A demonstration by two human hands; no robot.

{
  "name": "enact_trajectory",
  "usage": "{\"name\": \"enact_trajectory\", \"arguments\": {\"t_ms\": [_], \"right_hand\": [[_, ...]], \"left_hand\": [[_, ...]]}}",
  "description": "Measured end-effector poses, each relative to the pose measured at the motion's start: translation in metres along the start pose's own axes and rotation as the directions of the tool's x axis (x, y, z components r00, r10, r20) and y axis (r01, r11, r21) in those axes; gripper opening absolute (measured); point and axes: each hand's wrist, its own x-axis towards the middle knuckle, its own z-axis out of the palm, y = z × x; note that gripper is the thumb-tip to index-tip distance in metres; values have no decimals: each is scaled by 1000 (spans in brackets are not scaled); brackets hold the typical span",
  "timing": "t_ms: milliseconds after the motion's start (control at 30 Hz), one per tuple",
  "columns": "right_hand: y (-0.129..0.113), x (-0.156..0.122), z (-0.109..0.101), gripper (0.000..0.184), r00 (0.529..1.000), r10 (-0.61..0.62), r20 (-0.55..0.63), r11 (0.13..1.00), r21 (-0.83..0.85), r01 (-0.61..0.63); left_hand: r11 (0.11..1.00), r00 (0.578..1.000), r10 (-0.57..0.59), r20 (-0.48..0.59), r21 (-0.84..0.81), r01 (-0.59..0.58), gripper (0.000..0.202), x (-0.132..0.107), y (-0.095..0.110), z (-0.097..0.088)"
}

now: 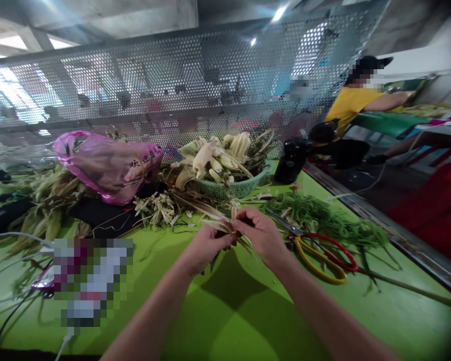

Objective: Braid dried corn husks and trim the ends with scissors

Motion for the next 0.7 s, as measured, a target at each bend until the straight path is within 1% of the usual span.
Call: {"name": "enact_trajectory", "arguments": {"t_ms": [67,133,267,333,400,500,600,700], "right_hand": [[-1,1,-1,15,1000,20,3,1000,7,-20],[-1,2,-3,15,999,42,19,998,39,-43],[-1,5,-7,24,988,69,139,987,133,-88],[-1,6,-9,27,974,104,199,987,97,-125],[-1,6,-10,26,966,120,227,991,36,-132],[-1,7,-12,22,977,74,201,997,-5,-75],[-2,7,-13,18,986,21,164,998,-55,-12],[-1,7,-13,15,992,-18,123,993,-110,31]], "left_hand": [[1000,1000,15,-9,-12,-15,25,0,-1,2],[999,999,15,-42,-28,-16,26,1,-3,3],[993,992,22,-123,-108,-35,30,3,-2,-3],[986,989,27,-148,-156,-50,30,4,-2,-7],[983,987,13,-160,-181,-42,30,4,-1,-9],[986,983,-19,-183,-163,-12,29,4,1,-9],[995,978,0,-208,-94,-20,29,3,2,-7],[1000,983,18,-184,-17,-21,29,3,4,-7]]}}
